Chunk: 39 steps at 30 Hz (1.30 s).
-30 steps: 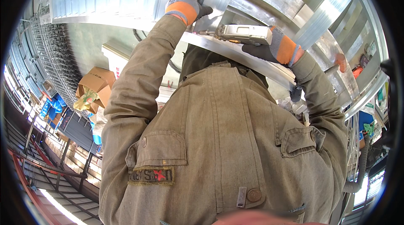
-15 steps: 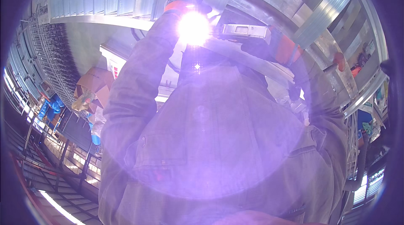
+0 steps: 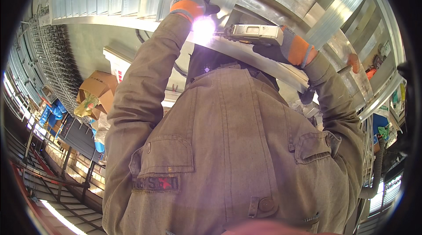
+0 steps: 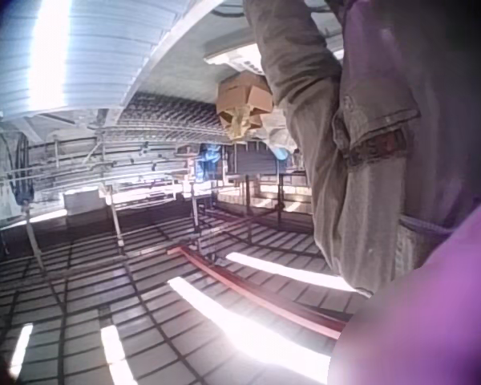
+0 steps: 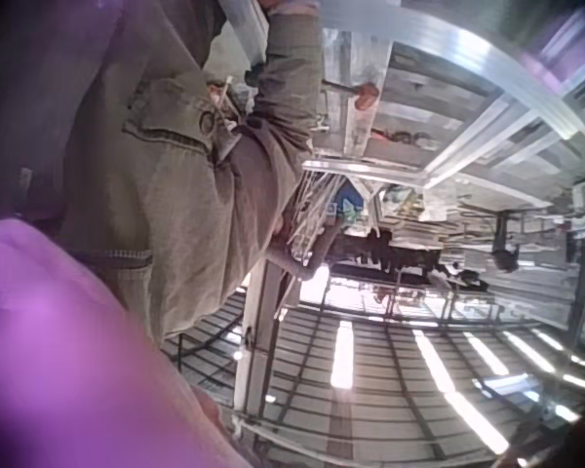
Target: The person welds a metal frame using a handheld welding torch, repeatedly aligning and tack-welding metal strips to a larger frame. They adjust the strips with both hands and occasionally use a rubber mallet to tap the metal into position.
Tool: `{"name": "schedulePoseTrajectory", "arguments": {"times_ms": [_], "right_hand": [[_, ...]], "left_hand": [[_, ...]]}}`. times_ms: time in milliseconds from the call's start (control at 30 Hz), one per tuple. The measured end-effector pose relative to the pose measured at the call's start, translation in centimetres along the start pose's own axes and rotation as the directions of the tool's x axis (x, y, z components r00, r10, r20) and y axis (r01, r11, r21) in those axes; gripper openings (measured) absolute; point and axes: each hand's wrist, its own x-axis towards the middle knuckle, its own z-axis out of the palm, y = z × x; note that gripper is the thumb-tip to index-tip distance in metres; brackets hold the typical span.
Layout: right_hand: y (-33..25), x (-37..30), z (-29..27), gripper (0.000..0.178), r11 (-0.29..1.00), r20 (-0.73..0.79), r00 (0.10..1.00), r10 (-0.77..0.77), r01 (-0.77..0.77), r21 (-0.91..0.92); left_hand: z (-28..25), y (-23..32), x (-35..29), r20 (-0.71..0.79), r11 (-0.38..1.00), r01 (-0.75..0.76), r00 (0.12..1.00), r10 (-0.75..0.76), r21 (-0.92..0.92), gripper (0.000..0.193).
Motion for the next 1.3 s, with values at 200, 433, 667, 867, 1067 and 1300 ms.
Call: {"name": "schedulePoseTrajectory", "arguments": {"times_ms": [200, 433, 667, 867, 1067, 1300], "right_hand": [[-1.1, -0.1, -0.2, 0.041, 0.993, 0.003, 0.998, 0.067, -0.066, -0.097], [-1.1, -0.5, -0.4, 0.042, 0.991, -0.006, 0.998, 0.057, -0.058, -0.117], [-1.1, -0.8, -0.4, 0.042, 0.989, -0.01, 0.999, 0.054, -0.054, -0.135], [-0.6, -1.0, -0.6, 0.043, 0.994, -0.011, 0.999, 0.053, -0.054, -0.098], [-0.1, -1.3, -0.6, 0.043, 0.996, -0.007, 0.998, 0.055, -0.056, -0.077], [0.4, -1.6, -0.9, 0.044, 0.986, 0.007, 0.991, 0.13, -0.129, -0.106]], "left_hand": [[-0.1, 0.3, -1.3, -0.093, 0.999, 0.024, 0.995, -0.022, 0.028, 0.057], [-0.5, 0.1, -1.5, -0.052, 0.998, -0.012, 0.999, 0.016, 0.063, 0.064], [0.2, -0.2, -0.2, -0.051, 0.995, 0.012, 0.999, -0.007, 0.103, 0.04], [0.6, -0.7, -0.2, -0.131, 0.997, -0.022, 0.991, 0.032, 0.076, 0.039], [0.2, 0.0, -0.8, -0.138, 0.996, 0.015, 0.99, -0.003, 0.083, 0.039], [0.2, -0.2, -0.3, -0.098, 0.999, 0.02, 0.995, -0.016, 0.039, 0.034]]}}
